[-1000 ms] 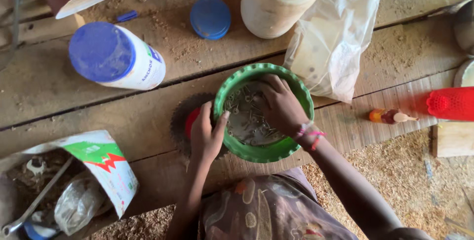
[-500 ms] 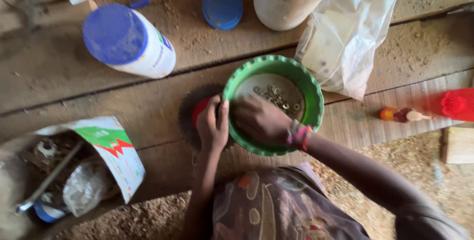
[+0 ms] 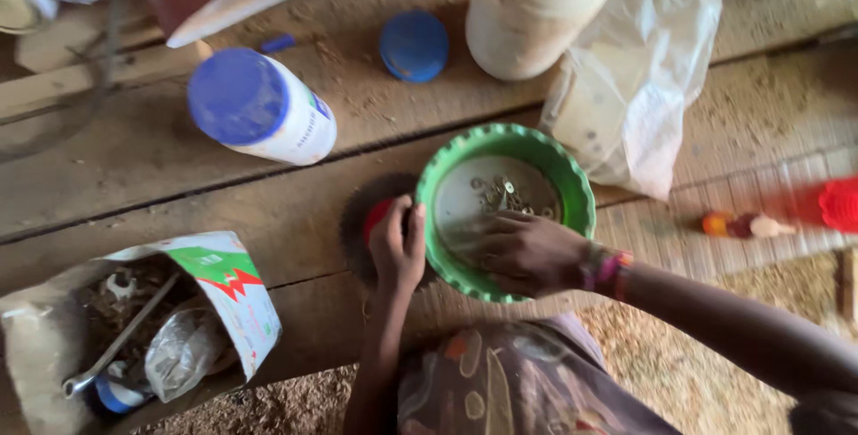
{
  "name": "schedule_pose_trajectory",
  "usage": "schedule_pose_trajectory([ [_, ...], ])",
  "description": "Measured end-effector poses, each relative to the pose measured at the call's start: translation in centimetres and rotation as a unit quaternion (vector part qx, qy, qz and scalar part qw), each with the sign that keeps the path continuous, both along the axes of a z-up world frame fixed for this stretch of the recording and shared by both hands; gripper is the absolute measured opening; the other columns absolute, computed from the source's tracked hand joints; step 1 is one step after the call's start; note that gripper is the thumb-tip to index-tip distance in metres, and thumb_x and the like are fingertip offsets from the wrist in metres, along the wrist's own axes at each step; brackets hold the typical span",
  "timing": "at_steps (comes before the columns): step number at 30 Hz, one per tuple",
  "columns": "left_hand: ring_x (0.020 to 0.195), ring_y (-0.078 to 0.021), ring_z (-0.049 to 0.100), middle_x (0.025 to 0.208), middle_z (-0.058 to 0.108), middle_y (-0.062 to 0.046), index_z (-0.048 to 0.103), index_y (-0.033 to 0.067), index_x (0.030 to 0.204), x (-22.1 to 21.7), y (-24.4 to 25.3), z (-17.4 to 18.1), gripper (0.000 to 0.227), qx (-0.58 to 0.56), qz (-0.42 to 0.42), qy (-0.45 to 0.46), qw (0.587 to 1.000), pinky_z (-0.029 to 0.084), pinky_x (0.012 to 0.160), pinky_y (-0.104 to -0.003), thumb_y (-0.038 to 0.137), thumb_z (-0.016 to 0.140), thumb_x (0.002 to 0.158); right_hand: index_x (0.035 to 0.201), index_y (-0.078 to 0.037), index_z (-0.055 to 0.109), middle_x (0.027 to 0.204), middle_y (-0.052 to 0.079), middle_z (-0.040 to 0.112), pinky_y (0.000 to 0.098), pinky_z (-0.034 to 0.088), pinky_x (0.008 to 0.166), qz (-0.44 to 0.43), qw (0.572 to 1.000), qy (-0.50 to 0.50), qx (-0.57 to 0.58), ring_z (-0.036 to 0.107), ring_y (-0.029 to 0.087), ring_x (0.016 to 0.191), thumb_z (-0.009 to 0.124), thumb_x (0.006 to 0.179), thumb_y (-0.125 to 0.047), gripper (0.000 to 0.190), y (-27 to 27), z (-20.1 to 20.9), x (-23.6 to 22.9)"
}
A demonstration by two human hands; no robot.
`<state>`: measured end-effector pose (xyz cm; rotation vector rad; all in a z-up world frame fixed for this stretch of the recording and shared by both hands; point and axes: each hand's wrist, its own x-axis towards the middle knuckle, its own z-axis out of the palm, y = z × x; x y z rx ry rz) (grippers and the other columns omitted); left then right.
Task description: The person sorts small metal fasteners from a green bowl into a white plastic jar. They repeatedly scoop handfuls of mixed screws and bolts, separate them by hand, and transfer the sorted items into the jar.
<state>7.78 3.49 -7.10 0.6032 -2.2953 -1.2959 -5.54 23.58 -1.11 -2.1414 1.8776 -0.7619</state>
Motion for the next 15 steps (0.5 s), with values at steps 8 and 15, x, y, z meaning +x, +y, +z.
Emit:
schedule_pose_trajectory([
  [8, 0.075, -0.0289, 0.071, 0.084, 0.07, -0.014, 0.067, 0.0048, 0.114, 0.0, 0.7, -0.1, 0.032, 0.034, -0.012, -0.009, 0.999, 0.054, 0.068, -0.038, 0.034, 0.058, 0.103, 0.111, -0.008, 0.074, 0.128, 0.016, 0.067, 0.0477, 0.051, 0.101, -0.114, 0.992, 0.048, 0.006, 0.059, 0.036, 0.119, 0.07, 0.087, -0.025, 0.029, 0.1, -0.1, -3.9],
  [15, 0.079, -0.0291, 0.071, 0.09, 0.069, -0.015, 0.065, 0.0035, 0.117, 0.1, 0.5, 0.6, 0.03, -0.015, -0.012, 0.059, 0.998, 0.054, 0.069, -0.037, 0.032, 0.057, 0.11, 0.107, -0.016, 0.071, 0.116, 0.002, 0.066, 0.0441, 0.059, 0.092, -0.119, 0.989, 0.092, 0.011, 0.069, 0.027, 0.108, 0.072, 0.095, -0.026, 0.016, 3.3, 0.3, -1.8],
])
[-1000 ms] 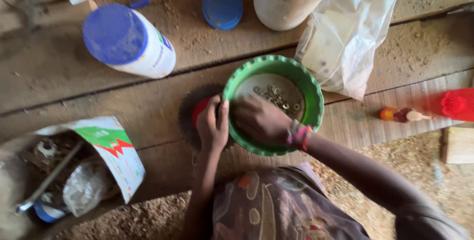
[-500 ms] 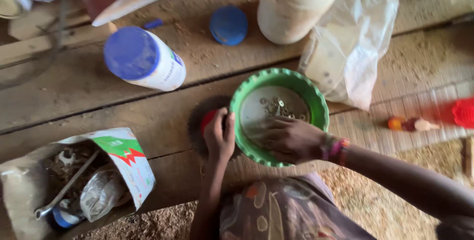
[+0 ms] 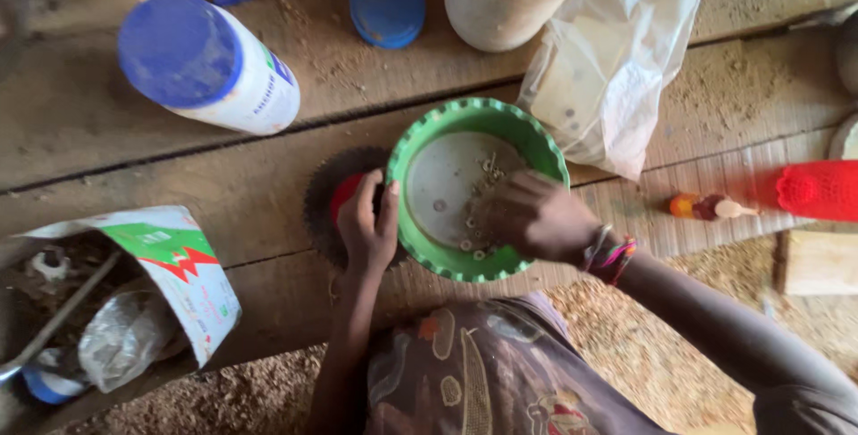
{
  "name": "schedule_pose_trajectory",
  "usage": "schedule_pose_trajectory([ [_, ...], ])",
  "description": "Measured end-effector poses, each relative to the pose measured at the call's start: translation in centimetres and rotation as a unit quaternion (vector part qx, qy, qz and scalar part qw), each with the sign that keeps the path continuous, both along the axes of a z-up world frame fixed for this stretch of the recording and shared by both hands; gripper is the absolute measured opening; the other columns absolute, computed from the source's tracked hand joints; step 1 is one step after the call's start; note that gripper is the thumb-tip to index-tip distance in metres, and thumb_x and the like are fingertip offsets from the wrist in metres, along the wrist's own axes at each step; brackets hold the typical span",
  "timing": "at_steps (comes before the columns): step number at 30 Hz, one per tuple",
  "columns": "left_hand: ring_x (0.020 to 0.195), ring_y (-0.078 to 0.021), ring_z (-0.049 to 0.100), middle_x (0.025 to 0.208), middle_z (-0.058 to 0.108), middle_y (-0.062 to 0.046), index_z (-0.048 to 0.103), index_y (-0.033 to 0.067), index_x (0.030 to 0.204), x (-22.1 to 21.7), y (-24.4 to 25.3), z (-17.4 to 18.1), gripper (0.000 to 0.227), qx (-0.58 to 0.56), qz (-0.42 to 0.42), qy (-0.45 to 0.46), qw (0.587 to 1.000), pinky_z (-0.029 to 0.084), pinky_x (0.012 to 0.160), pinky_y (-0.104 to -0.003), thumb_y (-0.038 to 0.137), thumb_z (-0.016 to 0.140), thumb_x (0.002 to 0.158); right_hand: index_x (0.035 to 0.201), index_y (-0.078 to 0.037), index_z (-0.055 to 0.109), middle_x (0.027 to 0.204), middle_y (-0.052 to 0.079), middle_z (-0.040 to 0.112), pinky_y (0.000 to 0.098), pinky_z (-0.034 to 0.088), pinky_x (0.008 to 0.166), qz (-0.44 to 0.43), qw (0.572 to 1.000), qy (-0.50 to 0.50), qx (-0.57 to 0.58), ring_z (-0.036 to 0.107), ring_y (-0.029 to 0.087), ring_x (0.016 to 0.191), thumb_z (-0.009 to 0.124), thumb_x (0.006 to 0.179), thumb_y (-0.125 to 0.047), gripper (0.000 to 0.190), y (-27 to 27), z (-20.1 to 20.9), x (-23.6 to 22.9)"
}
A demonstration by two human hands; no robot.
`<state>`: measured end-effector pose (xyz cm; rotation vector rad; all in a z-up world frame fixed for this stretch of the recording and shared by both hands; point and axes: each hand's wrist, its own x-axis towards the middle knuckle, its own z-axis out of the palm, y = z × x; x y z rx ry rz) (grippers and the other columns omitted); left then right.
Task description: The person sorts small metal fasteners from a green bowl into a white plastic jar. They repeatedly scoop handfuls of mixed screws and bolts, separate them by hand, and transfer the sorted items into the jar.
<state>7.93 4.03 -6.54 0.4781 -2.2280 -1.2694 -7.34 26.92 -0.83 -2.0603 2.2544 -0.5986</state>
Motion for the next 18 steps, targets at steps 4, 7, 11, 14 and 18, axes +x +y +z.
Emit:
schedule_pose_trajectory([
  [4, 0.068, -0.0255, 0.069, 0.079, 0.068, -0.013, 0.068, 0.004, 0.116, 0.2, 0.4, -0.8, 0.03, 0.033, 0.021, -0.039, 0.998, 0.051, 0.062, -0.036, 0.031, 0.058, 0.107, 0.127, -0.009, 0.063, 0.121, 0.01, 0.067, 0.0399, 0.062, 0.076, -0.192, 0.974, -0.092, 0.074, 0.071, 0.029, 0.101, 0.074, 0.092, -0.025, 0.04, 2.4, 1.4, -0.1],
  [7, 0.064, -0.0217, 0.068, 0.078, 0.067, -0.012, 0.069, 0.0039, 0.117, 0.0, 0.4, -0.9, 0.031, 0.048, 0.028, -0.031, 0.998, 0.05, 0.06, -0.035, 0.031, 0.057, 0.108, 0.155, 0.013, 0.032, 0.116, 0.021, 0.059, 0.043, 0.06, 0.068, -0.183, 0.947, -0.085, 0.251, 0.067, 0.037, 0.098, 0.088, 0.063, -0.047, 0.123, 0.9, 2.2, 0.5],
  [11, 0.06, -0.0159, 0.064, 0.078, 0.069, -0.009, 0.07, 0.0029, 0.121, 0.0, 0.7, -1.4, 0.035, 0.059, 0.037, -0.025, 0.997, 0.047, 0.054, -0.032, 0.032, 0.055, 0.108, 0.148, 0.012, 0.03, 0.121, 0.025, 0.049, 0.0429, 0.061, 0.068, -0.172, 0.915, -0.112, 0.347, 0.069, 0.035, 0.082, 0.08, 0.077, -0.027, 0.096, -1.0, 1.4, 1.9],
  [14, 0.06, -0.0143, 0.066, 0.077, 0.07, -0.008, 0.071, 0.0028, 0.118, 0.1, 0.4, -1.5, 0.035, 0.057, 0.034, -0.024, 0.998, 0.048, 0.054, -0.032, 0.033, 0.055, 0.108, 0.147, 0.006, 0.038, 0.125, 0.025, 0.049, 0.0431, 0.061, 0.077, -0.163, 0.943, -0.122, 0.263, 0.07, 0.035, 0.086, 0.072, 0.084, -0.013, 0.074, -2.3, 0.0, 2.2],
  [18, 0.063, -0.0161, 0.067, 0.078, 0.069, -0.009, 0.069, 0.0033, 0.117, 0.2, 0.4, -1.3, 0.033, 0.069, 0.021, -0.012, 0.997, 0.05, 0.055, -0.031, 0.032, 0.055, 0.109, 0.141, -0.011, 0.051, 0.133, 0.019, 0.05, 0.05, 0.054, 0.101, -0.149, 0.972, -0.14, 0.116, 0.059, 0.04, 0.119, 0.079, 0.079, -0.02, 0.069, -2.7, -0.5, 1.8],
])
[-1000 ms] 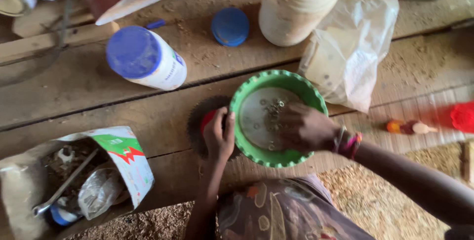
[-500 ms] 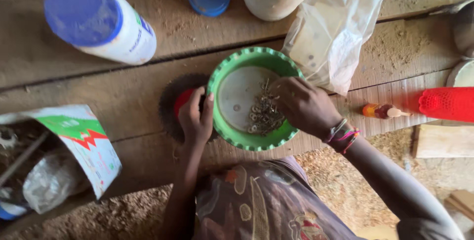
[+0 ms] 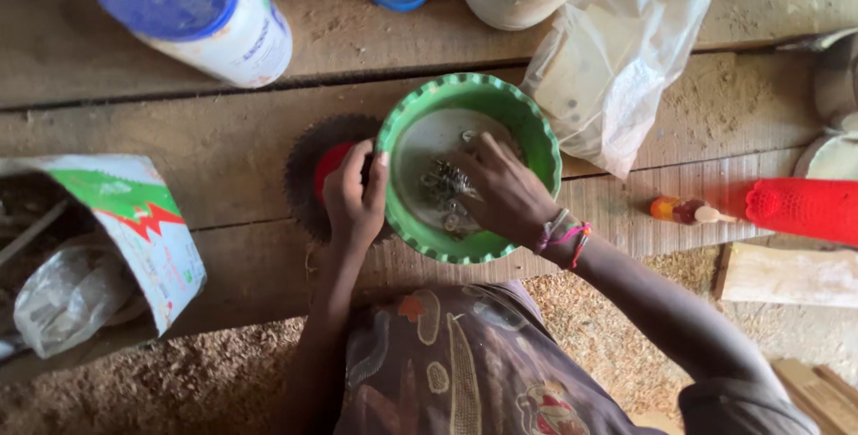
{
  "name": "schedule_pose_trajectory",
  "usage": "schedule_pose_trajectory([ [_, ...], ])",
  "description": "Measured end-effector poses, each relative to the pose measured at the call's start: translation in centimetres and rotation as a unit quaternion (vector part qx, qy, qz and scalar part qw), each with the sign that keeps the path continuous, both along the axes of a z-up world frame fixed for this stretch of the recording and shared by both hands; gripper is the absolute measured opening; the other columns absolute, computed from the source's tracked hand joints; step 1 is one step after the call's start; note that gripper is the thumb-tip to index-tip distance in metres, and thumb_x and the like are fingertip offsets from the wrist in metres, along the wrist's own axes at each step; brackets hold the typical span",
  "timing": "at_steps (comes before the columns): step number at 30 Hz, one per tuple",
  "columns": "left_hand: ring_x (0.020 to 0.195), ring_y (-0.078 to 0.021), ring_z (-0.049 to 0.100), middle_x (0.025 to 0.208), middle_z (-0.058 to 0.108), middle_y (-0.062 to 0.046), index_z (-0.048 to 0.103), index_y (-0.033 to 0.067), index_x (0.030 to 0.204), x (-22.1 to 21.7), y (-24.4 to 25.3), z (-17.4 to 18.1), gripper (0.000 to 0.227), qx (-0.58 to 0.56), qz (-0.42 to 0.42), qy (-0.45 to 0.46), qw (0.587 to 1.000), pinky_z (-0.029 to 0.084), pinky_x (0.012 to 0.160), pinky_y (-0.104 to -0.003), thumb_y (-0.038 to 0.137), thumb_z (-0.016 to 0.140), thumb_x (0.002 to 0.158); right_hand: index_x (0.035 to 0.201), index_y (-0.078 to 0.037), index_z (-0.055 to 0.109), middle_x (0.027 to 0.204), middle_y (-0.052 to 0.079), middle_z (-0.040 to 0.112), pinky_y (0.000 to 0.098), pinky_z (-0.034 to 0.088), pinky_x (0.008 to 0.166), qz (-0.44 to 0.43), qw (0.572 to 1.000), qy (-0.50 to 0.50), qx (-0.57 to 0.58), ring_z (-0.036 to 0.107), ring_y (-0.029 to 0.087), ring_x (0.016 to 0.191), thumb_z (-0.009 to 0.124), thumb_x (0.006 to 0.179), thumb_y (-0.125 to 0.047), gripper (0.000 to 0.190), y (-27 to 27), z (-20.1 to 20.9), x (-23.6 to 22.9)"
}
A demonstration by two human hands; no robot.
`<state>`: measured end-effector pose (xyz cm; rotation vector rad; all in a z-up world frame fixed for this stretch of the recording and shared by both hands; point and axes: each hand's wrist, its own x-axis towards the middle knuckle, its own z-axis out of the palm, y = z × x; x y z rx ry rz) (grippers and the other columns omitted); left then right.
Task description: The person sorts small metal fasteners from a green bowl into a white plastic jar. They repeatedly scoop handfuls of mixed screws and bolts, separate them by hand, and transfer the sorted items into the jar.
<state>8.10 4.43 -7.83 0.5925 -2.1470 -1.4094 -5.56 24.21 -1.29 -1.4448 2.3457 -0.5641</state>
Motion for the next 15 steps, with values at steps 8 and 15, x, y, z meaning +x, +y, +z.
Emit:
schedule_pose_trajectory([
  [8, 0.062, -0.0223, 0.067, 0.076, 0.066, -0.01, 0.067, 0.0055, 0.113, -0.1, 0.0, 0.8, 0.026, -0.005, 0.002, -0.009, 1.0, 0.05, 0.056, -0.035, 0.029, 0.056, 0.107, 0.133, -0.03, 0.063, 0.145, 0.019, 0.044, 0.067, 0.039, 0.101, 0.101, 0.983, 0.145, -0.046, 0.041, 0.05, 0.129, 0.077, 0.071, -0.052, 0.067, -2.3, 0.9, 0.6],
  [15, 0.067, -0.0268, 0.07, 0.078, 0.068, -0.012, 0.067, 0.0058, 0.115, 0.1, -0.5, 0.7, 0.024, -0.017, 0.002, -0.012, 1.0, 0.051, 0.059, -0.038, 0.026, 0.059, 0.105, 0.11, -0.022, 0.074, 0.127, 0.007, 0.058, 0.0449, 0.056, 0.092, 0.044, 0.999, -0.008, 0.028, 0.054, 0.034, 0.111, 0.077, 0.082, -0.028, 0.029, -0.9, -1.1, 1.0],
])
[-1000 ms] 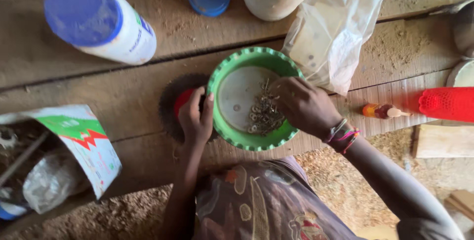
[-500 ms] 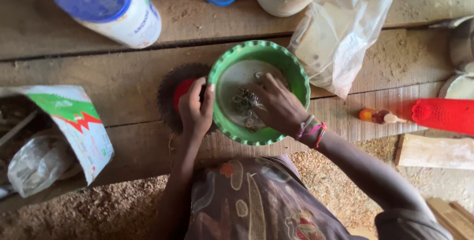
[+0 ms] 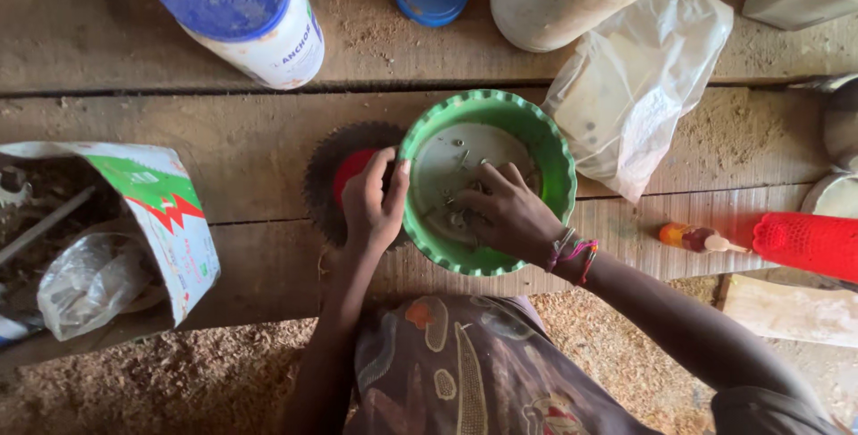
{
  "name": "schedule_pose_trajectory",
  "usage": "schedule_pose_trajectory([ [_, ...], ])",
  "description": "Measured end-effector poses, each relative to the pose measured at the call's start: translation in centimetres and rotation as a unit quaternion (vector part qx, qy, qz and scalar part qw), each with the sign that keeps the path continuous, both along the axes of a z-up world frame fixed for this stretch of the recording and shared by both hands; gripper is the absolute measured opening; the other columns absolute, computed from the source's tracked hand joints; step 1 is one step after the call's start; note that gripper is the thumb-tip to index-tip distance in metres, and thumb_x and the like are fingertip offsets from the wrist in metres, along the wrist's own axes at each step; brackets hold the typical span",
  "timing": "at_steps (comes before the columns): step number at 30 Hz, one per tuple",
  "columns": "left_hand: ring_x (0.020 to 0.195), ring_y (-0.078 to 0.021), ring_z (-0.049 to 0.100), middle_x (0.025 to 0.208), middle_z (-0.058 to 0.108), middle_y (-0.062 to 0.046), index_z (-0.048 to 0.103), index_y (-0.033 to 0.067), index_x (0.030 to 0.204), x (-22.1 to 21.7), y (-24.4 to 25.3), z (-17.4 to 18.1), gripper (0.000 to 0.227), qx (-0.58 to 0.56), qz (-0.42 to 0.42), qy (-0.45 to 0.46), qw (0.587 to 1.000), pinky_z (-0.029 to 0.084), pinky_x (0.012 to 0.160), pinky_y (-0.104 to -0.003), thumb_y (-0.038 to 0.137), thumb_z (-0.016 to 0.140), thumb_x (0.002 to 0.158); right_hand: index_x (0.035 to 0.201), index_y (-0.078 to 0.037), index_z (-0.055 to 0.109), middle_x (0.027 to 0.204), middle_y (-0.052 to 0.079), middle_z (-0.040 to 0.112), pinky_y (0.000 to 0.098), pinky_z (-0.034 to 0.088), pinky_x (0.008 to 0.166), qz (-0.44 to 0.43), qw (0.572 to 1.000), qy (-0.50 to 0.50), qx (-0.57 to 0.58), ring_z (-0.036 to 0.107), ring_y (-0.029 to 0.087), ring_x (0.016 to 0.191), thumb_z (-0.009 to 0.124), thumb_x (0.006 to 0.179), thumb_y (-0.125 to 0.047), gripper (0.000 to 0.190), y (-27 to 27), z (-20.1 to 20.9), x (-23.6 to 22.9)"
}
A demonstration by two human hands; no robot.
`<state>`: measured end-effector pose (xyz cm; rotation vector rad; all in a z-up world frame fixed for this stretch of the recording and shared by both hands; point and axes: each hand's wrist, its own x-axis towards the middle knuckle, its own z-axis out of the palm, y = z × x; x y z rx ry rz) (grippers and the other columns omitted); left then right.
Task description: The person sorts small metal fasteners from a green bowl into a white plastic jar. They repeatedly scoop handfuls of mixed screws and bolts, separate them by hand, and transfer the sorted items into the jar.
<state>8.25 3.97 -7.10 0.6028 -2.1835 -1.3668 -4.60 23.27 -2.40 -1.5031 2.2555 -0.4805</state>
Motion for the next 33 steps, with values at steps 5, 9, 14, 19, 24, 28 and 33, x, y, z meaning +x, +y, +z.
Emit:
schedule_pose_trajectory([
  [5, 0.07, -0.026, 0.071, 0.083, 0.07, -0.012, 0.066, 0.0061, 0.116, 0.0, 0.1, 0.0, 0.023, 0.005, -0.001, 0.019, 1.0, 0.053, 0.059, -0.036, 0.026, 0.058, 0.107, 0.102, -0.009, 0.073, 0.107, 0.008, 0.066, 0.0391, 0.059, 0.084, -0.092, 0.988, -0.097, -0.075, 0.065, 0.024, 0.096, 0.08, 0.075, -0.021, 0.031, 0.7, -1.0, -1.5],
  [9, 0.06, -0.021, 0.07, 0.076, 0.071, -0.009, 0.068, 0.0066, 0.113, -0.2, -0.2, 0.1, 0.023, 0.014, 0.0, -0.005, 1.0, 0.051, 0.053, -0.034, 0.025, 0.058, 0.105, 0.104, -0.006, 0.068, 0.104, 0.008, 0.067, 0.0304, 0.054, 0.066, -0.23, 0.756, -0.596, -0.144, 0.063, 0.016, 0.081, 0.072, 0.088, -0.012, 0.018, 1.6, -1.4, -3.2],
  [14, 0.065, -0.0219, 0.071, 0.08, 0.071, -0.012, 0.068, 0.0047, 0.116, -0.3, 0.1, 0.3, 0.021, 0.008, -0.002, 0.019, 1.0, 0.052, 0.056, -0.034, 0.021, 0.06, 0.105, 0.102, -0.004, 0.062, 0.098, 0.009, 0.063, 0.0251, 0.046, 0.058, -0.288, 0.405, -0.811, -0.31, 0.057, 0.015, 0.077, 0.058, 0.099, -0.021, 0.018, 4.0, -1.5, -2.8],
  [19, 0.065, -0.023, 0.071, 0.08, 0.07, -0.013, 0.068, 0.0048, 0.115, -0.2, -0.1, 0.5, 0.02, 0.017, 0.0, 0.014, 1.0, 0.052, 0.056, -0.034, 0.021, 0.061, 0.104, 0.098, -0.004, 0.062, 0.091, 0.008, 0.06, 0.0258, 0.05, 0.052, -0.186, 0.251, -0.873, -0.375, 0.059, 0.017, 0.07, 0.049, 0.116, -0.031, 0.035, 2.9, -0.9, -2.3],
  [24, 0.062, -0.0226, 0.071, 0.077, 0.069, -0.011, 0.068, 0.0057, 0.112, -0.3, 0.2, 0.3, 0.02, 0.014, -0.012, 0.006, 1.0, 0.052, 0.056, -0.034, 0.022, 0.06, 0.105, 0.099, -0.001, 0.067, 0.087, 0.013, 0.069, 0.0334, 0.059, 0.063, -0.339, 0.294, -0.839, -0.306, 0.069, 0.025, 0.078, 0.048, 0.108, -0.029, 0.035, 1.3, -0.5, -2.3],
  [28, 0.066, -0.0253, 0.069, 0.077, 0.067, -0.013, 0.067, 0.0044, 0.111, -0.5, -0.3, 0.3, 0.021, -0.03, 0.003, 0.03, 0.999, 0.051, 0.057, -0.035, 0.024, 0.061, 0.106, 0.083, -0.008, 0.065, 0.077, 0.005, 0.069, 0.044, 0.063, 0.087, -0.192, 0.294, -0.875, -0.335, 0.073, 0.028, 0.095, 0.052, 0.109, -0.033, 0.038, -0.2, 0.3, -1.0],
  [33, 0.061, -0.0248, 0.066, 0.076, 0.065, -0.015, 0.067, 0.0011, 0.115, -0.3, 0.5, -0.3, 0.026, -0.018, 0.002, 0.012, 1.0, 0.048, 0.055, -0.037, 0.025, 0.061, 0.105, 0.089, -0.003, 0.065, 0.105, 0.014, 0.074, 0.0398, 0.061, 0.079, -0.344, 0.187, -0.868, -0.304, 0.072, 0.028, 0.097, 0.056, 0.101, -0.026, 0.028, -0.1, 0.2, 2.1],
])
